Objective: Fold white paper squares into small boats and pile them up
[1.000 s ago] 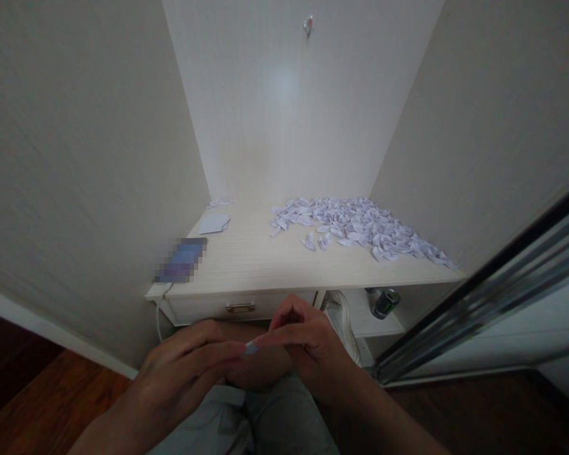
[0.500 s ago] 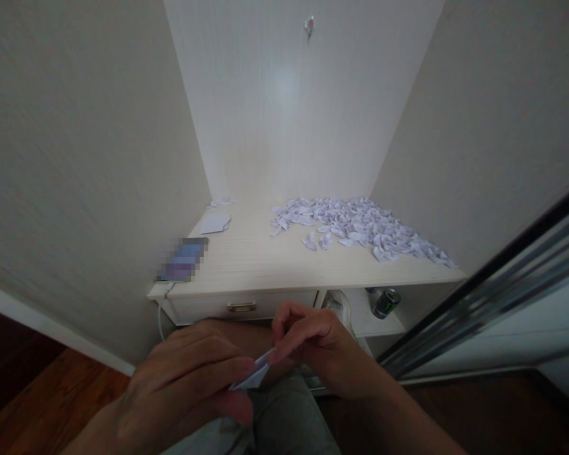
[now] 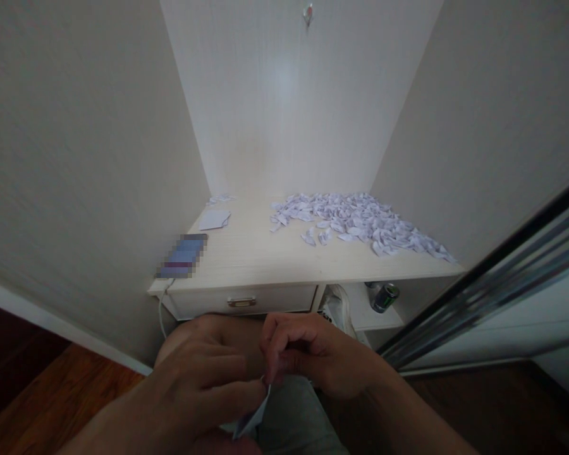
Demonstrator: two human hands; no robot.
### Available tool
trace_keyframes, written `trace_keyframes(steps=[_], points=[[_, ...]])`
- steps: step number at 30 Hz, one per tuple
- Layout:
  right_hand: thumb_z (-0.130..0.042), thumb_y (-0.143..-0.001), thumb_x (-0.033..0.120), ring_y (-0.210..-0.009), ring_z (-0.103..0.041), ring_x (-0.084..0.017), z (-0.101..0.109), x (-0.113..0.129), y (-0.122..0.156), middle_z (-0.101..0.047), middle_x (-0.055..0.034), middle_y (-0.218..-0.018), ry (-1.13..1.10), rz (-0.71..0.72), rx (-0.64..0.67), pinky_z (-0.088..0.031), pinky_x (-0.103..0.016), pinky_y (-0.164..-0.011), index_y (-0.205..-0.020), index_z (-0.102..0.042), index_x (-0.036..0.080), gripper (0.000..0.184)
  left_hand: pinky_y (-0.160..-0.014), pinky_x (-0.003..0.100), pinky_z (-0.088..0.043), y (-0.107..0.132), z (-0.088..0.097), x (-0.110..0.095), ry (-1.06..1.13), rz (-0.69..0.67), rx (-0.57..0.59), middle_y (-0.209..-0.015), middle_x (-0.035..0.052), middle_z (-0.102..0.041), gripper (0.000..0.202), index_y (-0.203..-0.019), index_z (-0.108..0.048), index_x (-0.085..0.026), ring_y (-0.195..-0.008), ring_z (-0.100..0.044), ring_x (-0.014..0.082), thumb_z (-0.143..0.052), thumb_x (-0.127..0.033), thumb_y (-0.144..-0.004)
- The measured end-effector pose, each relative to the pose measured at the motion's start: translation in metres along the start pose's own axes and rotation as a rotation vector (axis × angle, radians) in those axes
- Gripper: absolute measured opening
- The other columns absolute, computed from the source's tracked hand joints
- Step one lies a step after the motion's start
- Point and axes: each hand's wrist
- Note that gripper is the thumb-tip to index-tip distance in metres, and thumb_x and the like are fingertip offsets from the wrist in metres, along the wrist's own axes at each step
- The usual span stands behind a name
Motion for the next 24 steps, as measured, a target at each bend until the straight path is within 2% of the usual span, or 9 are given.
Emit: trace_keyframes(steps=[3, 5, 11, 16, 20, 24], points=[[-0.059, -0.095, 0.026, -0.071, -0.058, -0.007, 0.0, 0.0, 0.0, -0.055, -0.0022, -0.09, -0.024, -0.011, 0.041, -0.052, -0.021, -0.067, -0.083, -0.067, 0.015, 0.018, -0.069, 0.025, -0.054, 0.001, -0.001, 0.001, 0.06, -0.051, 0.15, -0.067, 0.0004, -0.061, 0.037, -0.079, -0.062, -0.025, -0.06, -0.057, 0.0139, -0.047, -0.055, -0.095], [-0.059, -0.095, 0.027, -0.07, -0.058, -0.007, 0.0, 0.002, 0.0, -0.055, -0.0021, -0.09, -0.029, -0.016, 0.06, -0.052, -0.021, -0.067, -0.081, -0.068, 0.015, 0.02, -0.067, 0.025, -0.054, 0.003, -0.002, 0.001, 0.084, -0.025, 0.182, -0.067, 0.0002, -0.061, 0.038, -0.079, -0.062, -0.025, -0.059, -0.057, 0.0141, -0.048, -0.057, -0.094], [-0.06, -0.094, 0.032, -0.074, -0.056, -0.008, -0.002, 0.007, -0.001, -0.053, -0.0024, -0.09, -0.067, -0.011, 0.097, -0.053, -0.022, -0.071, -0.074, -0.066, 0.015, 0.027, -0.06, 0.024, -0.051, 0.007, -0.002, 0.0, 0.177, 0.041, 0.185, -0.065, 0.0005, -0.061, 0.039, -0.075, -0.062, -0.025, -0.059, -0.057, 0.0147, -0.052, -0.059, -0.091], [-0.062, -0.093, 0.029, -0.071, -0.056, -0.007, -0.003, 0.007, -0.003, -0.053, -0.0017, -0.089, -0.105, 0.007, 0.073, -0.052, -0.021, -0.069, -0.074, -0.066, 0.014, 0.025, -0.063, 0.024, -0.052, 0.0, -0.001, -0.004, 0.19, 0.013, 0.172, -0.076, 0.0024, -0.065, 0.034, -0.077, -0.063, -0.025, -0.068, -0.059, 0.0163, -0.056, -0.055, -0.09], [-0.065, -0.091, 0.033, -0.071, -0.058, -0.008, -0.001, 0.007, -0.004, -0.056, -0.0015, -0.085, -0.086, 0.037, 0.041, -0.053, -0.023, -0.068, -0.075, -0.067, 0.016, 0.024, -0.069, 0.025, -0.054, -0.007, 0.006, -0.015, 0.172, 0.084, 0.194, -0.083, 0.0023, -0.066, 0.023, -0.083, -0.067, -0.026, -0.071, -0.06, 0.0158, -0.062, -0.047, -0.09], [-0.074, -0.083, 0.036, -0.074, -0.061, -0.01, -0.001, 0.008, -0.005, -0.059, -0.002, -0.085, -0.145, 0.046, 0.0, -0.055, -0.024, -0.07, -0.076, -0.069, 0.016, 0.022, -0.067, 0.024, -0.054, -0.006, 0.007, -0.02, 0.202, 0.108, 0.151, -0.084, 0.0032, -0.065, 0.024, -0.083, -0.067, -0.025, -0.073, -0.06, 0.0156, -0.061, -0.047, -0.09]])
Point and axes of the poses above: each hand's wrist, its own y-axis away from the middle knuckle, its own z-axis out of the back of the hand, x = y × z
